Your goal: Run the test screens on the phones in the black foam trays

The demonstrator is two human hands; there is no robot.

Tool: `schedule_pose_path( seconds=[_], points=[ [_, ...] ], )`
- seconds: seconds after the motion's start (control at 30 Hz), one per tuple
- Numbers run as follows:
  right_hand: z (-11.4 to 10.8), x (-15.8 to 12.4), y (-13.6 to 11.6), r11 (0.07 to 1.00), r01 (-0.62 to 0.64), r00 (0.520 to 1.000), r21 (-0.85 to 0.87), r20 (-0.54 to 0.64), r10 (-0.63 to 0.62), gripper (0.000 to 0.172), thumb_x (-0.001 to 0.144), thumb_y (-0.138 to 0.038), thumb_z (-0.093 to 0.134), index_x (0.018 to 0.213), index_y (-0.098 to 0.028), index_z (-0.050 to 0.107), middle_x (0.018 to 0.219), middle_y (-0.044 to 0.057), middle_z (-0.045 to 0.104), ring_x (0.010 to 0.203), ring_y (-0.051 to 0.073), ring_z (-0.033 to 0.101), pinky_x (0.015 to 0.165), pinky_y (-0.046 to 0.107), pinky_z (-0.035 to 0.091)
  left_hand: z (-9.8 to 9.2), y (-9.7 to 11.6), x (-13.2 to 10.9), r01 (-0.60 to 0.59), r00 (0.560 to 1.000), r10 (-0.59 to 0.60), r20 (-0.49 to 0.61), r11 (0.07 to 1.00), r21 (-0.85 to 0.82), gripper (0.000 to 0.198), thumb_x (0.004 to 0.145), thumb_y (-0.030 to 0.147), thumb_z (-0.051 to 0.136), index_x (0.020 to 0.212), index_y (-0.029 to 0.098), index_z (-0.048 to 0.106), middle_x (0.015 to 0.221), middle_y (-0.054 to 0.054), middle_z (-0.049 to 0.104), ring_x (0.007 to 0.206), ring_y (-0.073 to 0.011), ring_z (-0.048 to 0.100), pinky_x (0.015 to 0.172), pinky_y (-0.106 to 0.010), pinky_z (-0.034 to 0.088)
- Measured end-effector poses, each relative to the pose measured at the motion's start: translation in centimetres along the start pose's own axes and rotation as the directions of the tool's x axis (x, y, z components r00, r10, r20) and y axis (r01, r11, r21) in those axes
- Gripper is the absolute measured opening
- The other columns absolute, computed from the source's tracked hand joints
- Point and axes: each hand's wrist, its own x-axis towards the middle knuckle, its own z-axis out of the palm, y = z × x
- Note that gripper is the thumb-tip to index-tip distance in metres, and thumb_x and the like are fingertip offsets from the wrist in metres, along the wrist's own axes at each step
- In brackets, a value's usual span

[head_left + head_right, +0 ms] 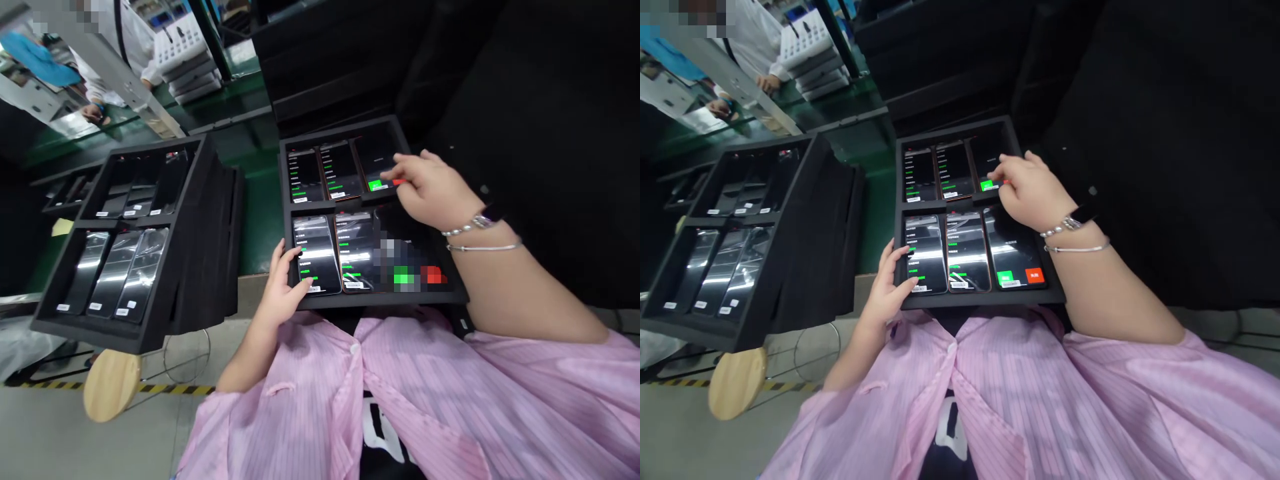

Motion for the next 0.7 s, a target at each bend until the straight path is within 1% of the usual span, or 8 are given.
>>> schedule_pose_path(
  seconds=[0.1,0.17,0.23,0.3,0.4,0.5,0.6,0.7],
  points=[
    [-3.8,-3.1,-3.0,0.989,0.083,0.978,0.125,-0.2,-0.057,0.027,0.096,-0.021,0.056,0.12,-0.025,0.068,0.13,0.009,0.077,0.143,0.029,0.062,0.125,0.057,0.048,-0.1,0.1,-0.1,0.0,1.0,0.0,0.006,1.0,-0.003,0.056,0.095,0.042,0.074,0.148,0.031,0.058,0.176,-0.014,0.033,0.168,-0.0384,0.029,0.131,-0.063,0.038],
    [-6.0,-5.5,-4.2,0.982,0.14,0.985,0.124,-0.117,-0.126,0.033,0.096,-0.028,0.065,0.129,-0.028,0.065,0.139,0.011,0.073,0.149,0.032,0.055,0.125,0.058,0.047,-0.2,0.2,-0.1,-0.003,1.0,0.003,0.02,1.0,-0.014,0.057,0.094,0.044,0.075,0.147,0.031,0.058,0.176,-0.015,0.033,0.168,-0.0389,0.028,0.131,-0.063,0.037],
    [-7.0,-8.1,-4.3,0.979,0.183,0.982,0.088,0.032,-0.187,0.053,0.094,-0.041,0.073,0.143,-0.03,0.058,0.153,0.015,0.063,0.156,0.039,0.045,0.126,0.065,0.043,-0.2,0.2,0.0,0.003,1.0,-0.003,0.024,1.0,-0.021,0.058,0.094,0.045,0.075,0.148,0.031,0.058,0.176,-0.014,0.032,0.168,-0.0391,0.027,0.131,-0.063,0.037],
    [-6.5,-10.4,-3.5,0.985,0.171,0.975,0.033,0.14,-0.174,0.075,0.092,-0.054,0.076,0.157,-0.03,0.047,0.163,0.021,0.05,0.161,0.045,0.035,0.125,0.071,0.039,-0.1,0.1,0.1,0.013,1.0,-0.013,0.02,0.999,-0.031,0.058,0.094,0.046,0.075,0.148,0.031,0.059,0.175,-0.014,0.032,0.168,-0.0388,0.027,0.131,-0.062,0.036],
    [-4.3,-13.1,-1.9,0.994,0.055,0.977,-0.096,0.209,-0.034,0.089,0.093,-0.062,0.071,0.166,-0.029,0.034,0.167,0.027,0.041,0.161,0.053,0.03,0.119,0.079,0.04,0.2,-0.1,0.2,0.027,1.0,-0.027,-0.001,0.997,-0.078,0.057,0.094,0.045,0.073,0.147,0.03,0.058,0.175,-0.013,0.032,0.168,-0.038,0.026,0.133,-0.061,0.033],
    [-2.6,-14.4,-0.9,0.987,-0.05,0.981,-0.15,0.177,0.076,0.093,0.09,-0.066,0.071,0.168,-0.035,0.031,0.17,0.025,0.038,0.159,0.055,0.03,0.116,0.079,0.045,0.5,-0.1,-0.4,0.043,0.998,-0.049,-0.037,0.986,-0.159,0.053,0.094,0.043,0.07,0.144,0.029,0.059,0.175,-0.014,0.034,0.168,-0.0376,0.026,0.135,-0.061,0.029],
    [-2.1,-14.7,-0.1,0.987,-0.149,0.983,-0.067,0.094,0.155,0.101,0.087,-0.08,0.064,0.169,-0.033,0.031,0.172,0.021,0.036,0.159,0.051,0.034,0.122,0.073,0.041,0.6,0.3,-1.5,0.087,0.994,-0.098,-0.04,0.968,-0.235,0.052,0.093,0.042,0.069,0.142,0.027,0.06,0.174,-0.014,0.036,0.168,-0.0375,0.028,0.136,-0.06,0.026],
    [-1.9,-14.7,1.1,0.929,-0.371,0.926,0.017,0.084,0.368,0.122,0.072,-0.093,0.066,0.169,-0.027,0.035,0.171,0.022,0.039,0.151,0.053,0.046,0.122,0.069,0.043,0.8,0.7,-2.3,0.136,0.988,-0.151,-0.031,0.948,-0.289,0.053,0.092,0.039,0.07,0.142,0.026,0.061,0.174,-0.013,0.037,0.168,-0.0355,0.028,0.137,-0.056,0.024]
  ],
)
